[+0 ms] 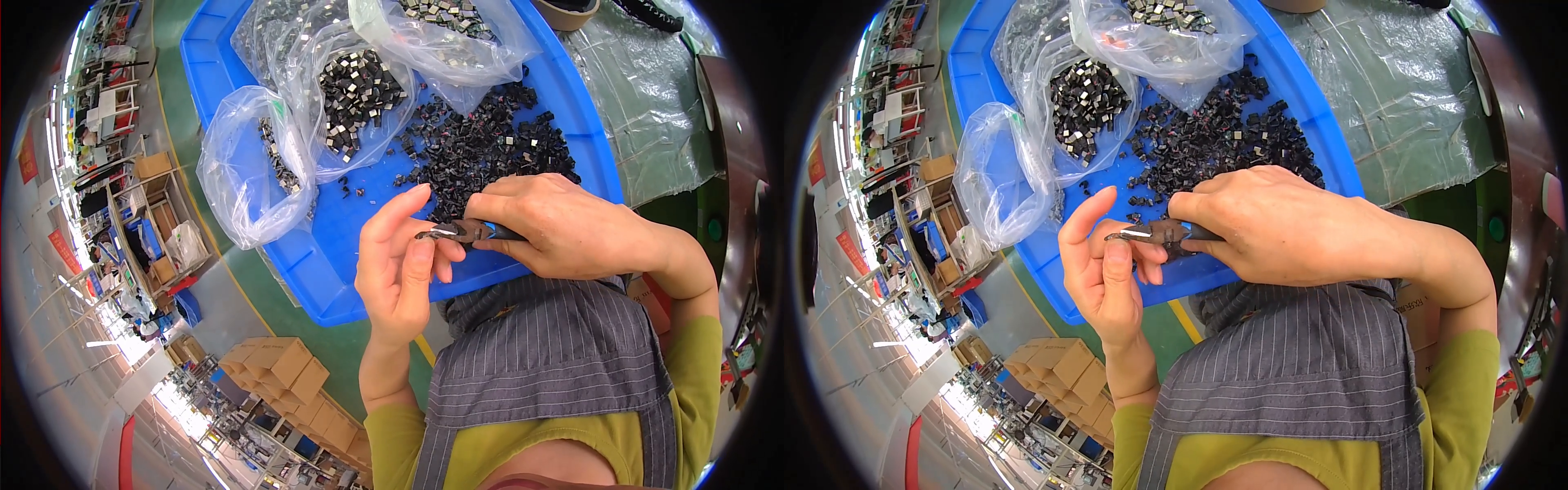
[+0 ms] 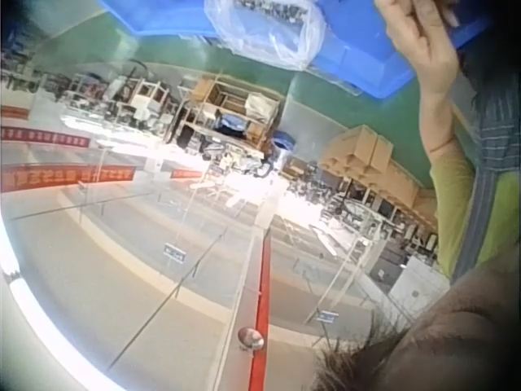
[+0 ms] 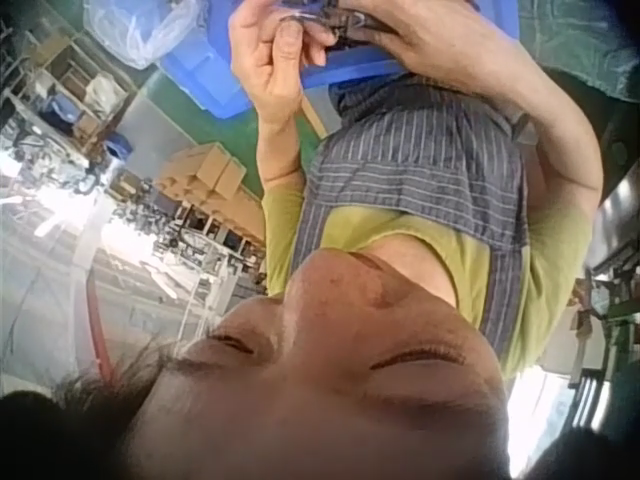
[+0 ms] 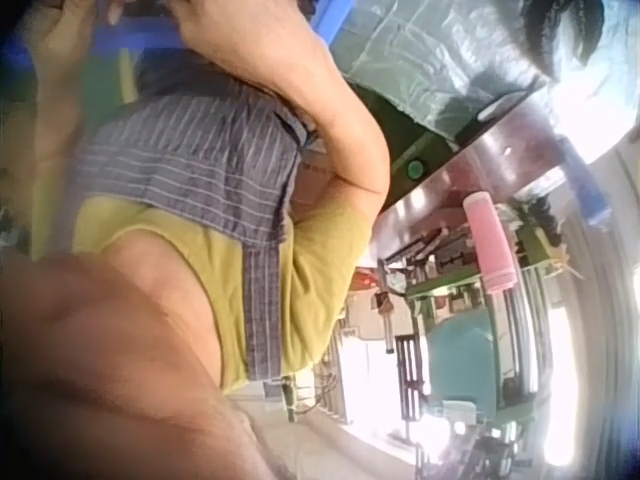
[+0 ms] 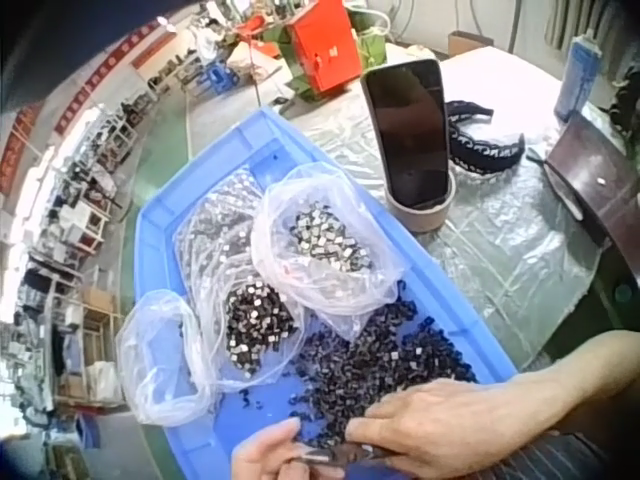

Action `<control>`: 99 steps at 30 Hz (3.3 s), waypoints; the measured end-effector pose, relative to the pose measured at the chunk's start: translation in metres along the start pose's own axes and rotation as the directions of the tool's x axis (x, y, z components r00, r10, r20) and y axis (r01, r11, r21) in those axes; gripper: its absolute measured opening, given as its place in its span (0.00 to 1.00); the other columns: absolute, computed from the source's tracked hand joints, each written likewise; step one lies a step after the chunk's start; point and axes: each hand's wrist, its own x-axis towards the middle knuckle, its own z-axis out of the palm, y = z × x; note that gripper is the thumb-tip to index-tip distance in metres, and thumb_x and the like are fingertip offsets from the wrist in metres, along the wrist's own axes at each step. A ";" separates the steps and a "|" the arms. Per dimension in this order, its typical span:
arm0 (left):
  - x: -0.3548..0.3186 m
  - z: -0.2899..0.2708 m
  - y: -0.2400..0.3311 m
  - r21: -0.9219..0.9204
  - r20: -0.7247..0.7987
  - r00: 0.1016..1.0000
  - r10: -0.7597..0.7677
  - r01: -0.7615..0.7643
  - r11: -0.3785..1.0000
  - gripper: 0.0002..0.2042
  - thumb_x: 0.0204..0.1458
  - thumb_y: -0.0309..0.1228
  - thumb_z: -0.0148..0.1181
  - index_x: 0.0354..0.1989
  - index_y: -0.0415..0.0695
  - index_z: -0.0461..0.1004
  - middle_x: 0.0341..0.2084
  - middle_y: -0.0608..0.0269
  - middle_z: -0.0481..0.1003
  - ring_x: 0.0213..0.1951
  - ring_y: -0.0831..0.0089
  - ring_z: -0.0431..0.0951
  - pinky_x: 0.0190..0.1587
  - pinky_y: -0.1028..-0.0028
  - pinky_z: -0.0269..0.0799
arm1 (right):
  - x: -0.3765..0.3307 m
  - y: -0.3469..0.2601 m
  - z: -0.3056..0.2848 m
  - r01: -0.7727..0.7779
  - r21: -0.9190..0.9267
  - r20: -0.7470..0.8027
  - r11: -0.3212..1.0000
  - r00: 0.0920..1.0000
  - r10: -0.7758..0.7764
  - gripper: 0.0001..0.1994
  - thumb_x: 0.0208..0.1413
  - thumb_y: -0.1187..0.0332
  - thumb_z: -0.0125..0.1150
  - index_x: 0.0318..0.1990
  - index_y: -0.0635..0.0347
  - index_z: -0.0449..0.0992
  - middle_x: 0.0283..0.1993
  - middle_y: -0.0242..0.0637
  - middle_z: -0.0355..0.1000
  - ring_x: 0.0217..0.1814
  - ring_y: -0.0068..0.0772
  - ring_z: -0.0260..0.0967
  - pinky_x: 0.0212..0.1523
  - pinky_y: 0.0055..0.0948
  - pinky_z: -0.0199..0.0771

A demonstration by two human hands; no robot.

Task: Assembling small components using pliers at a factory workstation.

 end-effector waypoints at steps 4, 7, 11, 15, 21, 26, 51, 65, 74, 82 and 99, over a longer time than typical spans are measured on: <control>0.000 0.000 0.000 -0.038 0.010 1.000 0.029 -0.029 0.999 0.18 0.62 0.27 0.46 0.59 0.36 0.60 0.25 0.59 0.74 0.22 0.82 0.68 0.25 0.83 0.64 | 0.000 0.001 0.000 0.009 0.076 0.033 0.997 0.999 -0.012 0.09 0.56 0.68 0.56 0.38 0.66 0.69 0.31 0.51 0.71 0.38 0.56 0.70 0.37 0.47 0.69; 0.001 0.000 -0.002 -0.068 0.023 0.999 0.049 -0.048 0.997 0.18 0.62 0.26 0.46 0.59 0.35 0.59 0.25 0.59 0.74 0.21 0.82 0.68 0.24 0.83 0.64 | 0.001 -0.001 -0.003 -0.008 0.144 0.065 0.990 0.998 -0.001 0.10 0.57 0.66 0.55 0.39 0.65 0.70 0.30 0.52 0.71 0.37 0.56 0.70 0.37 0.47 0.68; 0.001 0.001 -0.001 -0.026 0.005 0.998 0.063 -0.063 0.998 0.18 0.61 0.26 0.47 0.59 0.35 0.59 0.24 0.59 0.74 0.21 0.82 0.67 0.24 0.83 0.64 | 0.002 -0.006 -0.006 -0.067 0.178 0.111 0.982 0.993 0.048 0.11 0.58 0.64 0.54 0.39 0.64 0.70 0.28 0.53 0.71 0.35 0.58 0.69 0.36 0.47 0.66; 0.001 0.003 -0.002 0.034 0.001 0.997 0.082 -0.082 0.996 0.18 0.61 0.25 0.47 0.59 0.35 0.59 0.24 0.59 0.75 0.22 0.83 0.67 0.23 0.84 0.63 | 0.002 -0.004 -0.004 -0.010 0.188 0.044 0.982 0.999 0.002 0.12 0.58 0.63 0.54 0.38 0.65 0.70 0.27 0.52 0.71 0.35 0.57 0.69 0.36 0.47 0.67; 0.001 0.001 -0.001 0.047 0.007 0.998 0.066 -0.066 0.997 0.19 0.61 0.25 0.47 0.60 0.35 0.58 0.24 0.60 0.75 0.21 0.83 0.66 0.23 0.84 0.62 | 0.003 -0.007 -0.004 -0.066 0.078 0.070 0.995 0.996 0.061 0.11 0.57 0.64 0.56 0.35 0.64 0.70 0.23 0.52 0.70 0.31 0.57 0.70 0.33 0.48 0.68; 0.005 -0.003 0.002 0.125 0.047 0.997 -0.058 0.052 0.991 0.12 0.61 0.26 0.49 0.51 0.36 0.69 0.25 0.60 0.76 0.24 0.82 0.72 0.25 0.83 0.67 | 0.000 0.000 0.001 -0.010 -0.008 -0.064 1.000 0.998 0.010 0.11 0.56 0.64 0.57 0.32 0.65 0.70 0.19 0.51 0.69 0.26 0.57 0.70 0.27 0.47 0.68; 0.001 -0.004 -0.010 0.726 0.202 0.733 0.650 -0.557 0.403 0.11 0.47 0.19 0.63 0.39 0.35 0.71 0.24 0.57 0.73 0.20 0.66 0.74 0.19 0.72 0.68 | -0.002 -0.009 0.002 -0.065 0.079 -0.034 0.995 0.997 0.068 0.11 0.56 0.65 0.56 0.37 0.67 0.70 0.19 0.55 0.68 0.27 0.61 0.68 0.28 0.49 0.67; 0.001 -0.001 -0.008 0.645 0.155 0.789 0.594 -0.536 0.544 0.06 0.55 0.20 0.54 0.41 0.33 0.70 0.30 0.45 0.75 0.23 0.70 0.77 0.21 0.78 0.77 | -0.009 0.000 0.001 -0.006 -0.075 -0.154 0.997 0.988 -0.005 0.09 0.55 0.68 0.58 0.36 0.66 0.69 0.33 0.51 0.70 0.36 0.56 0.69 0.34 0.46 0.69; 0.011 0.009 -0.010 0.734 0.285 0.740 0.610 -0.577 0.357 0.17 0.41 0.20 0.68 0.42 0.39 0.75 0.27 0.59 0.76 0.23 0.70 0.76 0.21 0.77 0.67 | -0.008 -0.001 -0.002 0.046 0.396 -0.214 0.917 0.976 0.044 0.10 0.57 0.67 0.58 0.37 0.66 0.71 0.23 0.51 0.71 0.28 0.57 0.69 0.25 0.38 0.66; 0.002 0.006 -0.015 0.589 0.162 0.835 0.526 -0.510 0.627 0.18 0.41 0.19 0.68 0.43 0.38 0.73 0.29 0.55 0.78 0.23 0.67 0.78 0.22 0.74 0.71 | -0.010 0.006 0.003 0.111 0.383 -0.220 0.917 0.975 -0.026 0.09 0.55 0.70 0.59 0.39 0.67 0.71 0.28 0.52 0.72 0.31 0.57 0.69 0.28 0.39 0.67; 0.004 0.008 -0.010 0.514 0.149 0.897 0.416 -0.430 0.742 0.14 0.43 0.17 0.66 0.40 0.37 0.72 0.27 0.55 0.78 0.25 0.65 0.79 0.24 0.75 0.74 | -0.010 0.006 0.001 0.089 0.382 -0.210 0.920 0.978 -0.007 0.09 0.55 0.69 0.59 0.37 0.67 0.70 0.24 0.52 0.69 0.27 0.56 0.68 0.25 0.39 0.65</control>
